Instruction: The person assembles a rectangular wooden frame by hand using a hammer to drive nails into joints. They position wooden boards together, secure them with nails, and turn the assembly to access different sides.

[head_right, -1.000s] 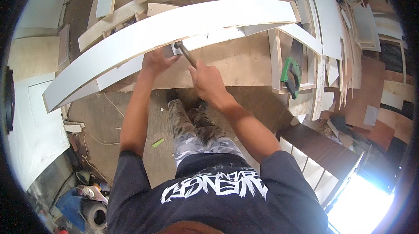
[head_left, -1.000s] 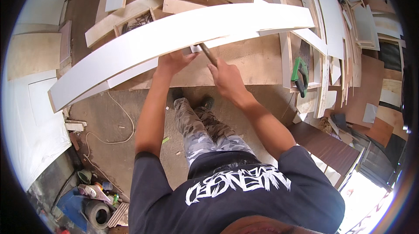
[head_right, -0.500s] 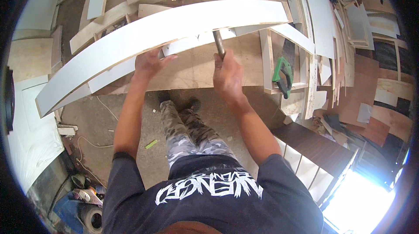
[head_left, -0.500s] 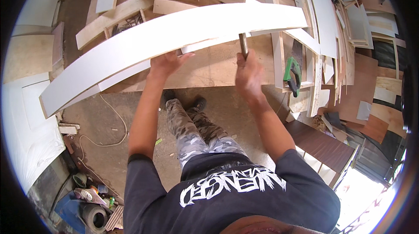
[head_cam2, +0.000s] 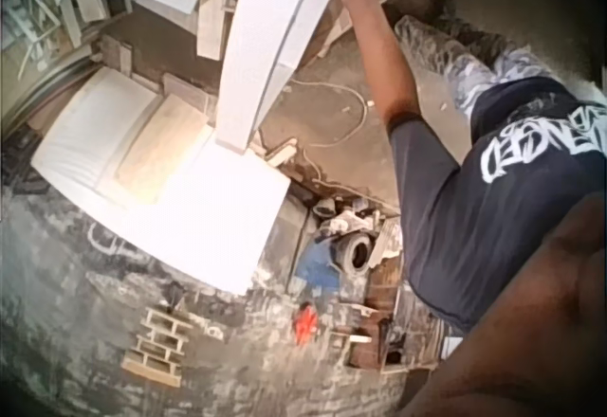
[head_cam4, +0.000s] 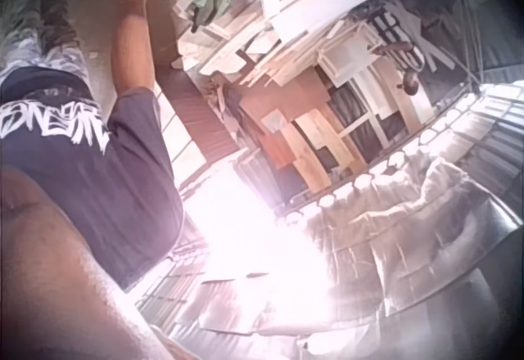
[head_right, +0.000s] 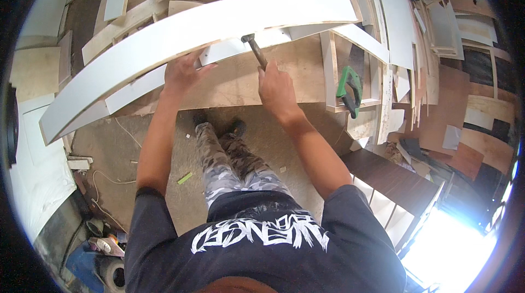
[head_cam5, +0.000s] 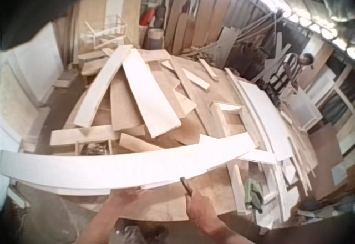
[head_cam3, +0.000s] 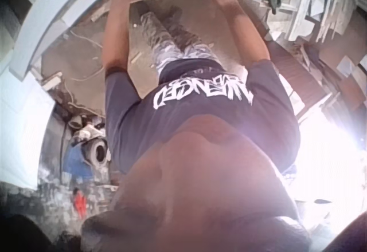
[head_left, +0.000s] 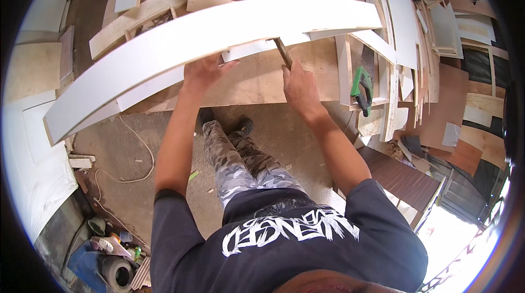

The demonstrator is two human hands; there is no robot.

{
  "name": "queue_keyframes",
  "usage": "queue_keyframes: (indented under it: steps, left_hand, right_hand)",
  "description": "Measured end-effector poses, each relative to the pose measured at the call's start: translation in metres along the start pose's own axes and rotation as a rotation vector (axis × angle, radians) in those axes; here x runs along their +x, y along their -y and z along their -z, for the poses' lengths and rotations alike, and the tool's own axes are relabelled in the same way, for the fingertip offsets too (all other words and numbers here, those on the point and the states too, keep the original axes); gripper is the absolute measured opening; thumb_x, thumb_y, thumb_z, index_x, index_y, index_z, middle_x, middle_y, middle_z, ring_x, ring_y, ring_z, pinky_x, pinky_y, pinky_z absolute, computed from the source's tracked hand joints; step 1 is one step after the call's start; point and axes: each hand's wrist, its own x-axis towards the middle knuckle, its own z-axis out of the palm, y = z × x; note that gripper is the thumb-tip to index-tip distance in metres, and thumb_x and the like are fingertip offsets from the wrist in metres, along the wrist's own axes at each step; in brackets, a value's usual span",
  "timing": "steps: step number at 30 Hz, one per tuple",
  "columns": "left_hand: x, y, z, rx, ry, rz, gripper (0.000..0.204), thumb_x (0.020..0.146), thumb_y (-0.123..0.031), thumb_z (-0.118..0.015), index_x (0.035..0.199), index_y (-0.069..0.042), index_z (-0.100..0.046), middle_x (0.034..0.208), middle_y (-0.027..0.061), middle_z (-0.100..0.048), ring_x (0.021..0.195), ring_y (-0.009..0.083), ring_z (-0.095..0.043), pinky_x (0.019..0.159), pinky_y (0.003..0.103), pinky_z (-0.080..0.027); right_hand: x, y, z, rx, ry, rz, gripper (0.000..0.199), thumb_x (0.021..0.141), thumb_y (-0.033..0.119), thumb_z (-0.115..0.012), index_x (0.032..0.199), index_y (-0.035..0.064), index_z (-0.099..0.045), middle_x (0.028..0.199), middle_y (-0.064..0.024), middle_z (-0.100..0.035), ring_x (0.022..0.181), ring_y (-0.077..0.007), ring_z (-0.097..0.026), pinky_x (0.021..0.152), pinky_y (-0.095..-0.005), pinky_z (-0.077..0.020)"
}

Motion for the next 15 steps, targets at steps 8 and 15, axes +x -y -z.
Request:
queue_keyframes:
  steps: [8,15]
  left_hand:
    - [0.012,-0.005,0.014,-0.094,0.132,0.026,0.066,0.078,-0.051,-0.082,0.134,-0.021,-0.064,0.103,0.0127,-0.076,0.091,0.0292,-0.075,0.080,0.040,-0.060]
    - [0.013,-0.005,0.017,-0.111,0.161,0.057,0.066,0.078,-0.051,-0.082,0.134,-0.021,-0.065,0.103,0.0140,-0.076,0.090,0.0318,-0.075,0.079,0.042,-0.060]
  right_hand:
    - [0.005,-0.004,0.015,0.030,0.062,-0.027,0.028,0.107,0.029,-0.046,0.103,0.0016,-0.049,0.076,-0.0302,-0.063,0.067,-0.0486,-0.063,0.057,-0.0567,-0.0458]
    - [0.003,0.004,0.015,0.025,0.034,-0.018,0.032,0.107,0.030,-0.046,0.102,-0.0009,-0.049,0.074,-0.0315,-0.061,0.069,-0.0483,-0.063,0.058,-0.0552,-0.0480]
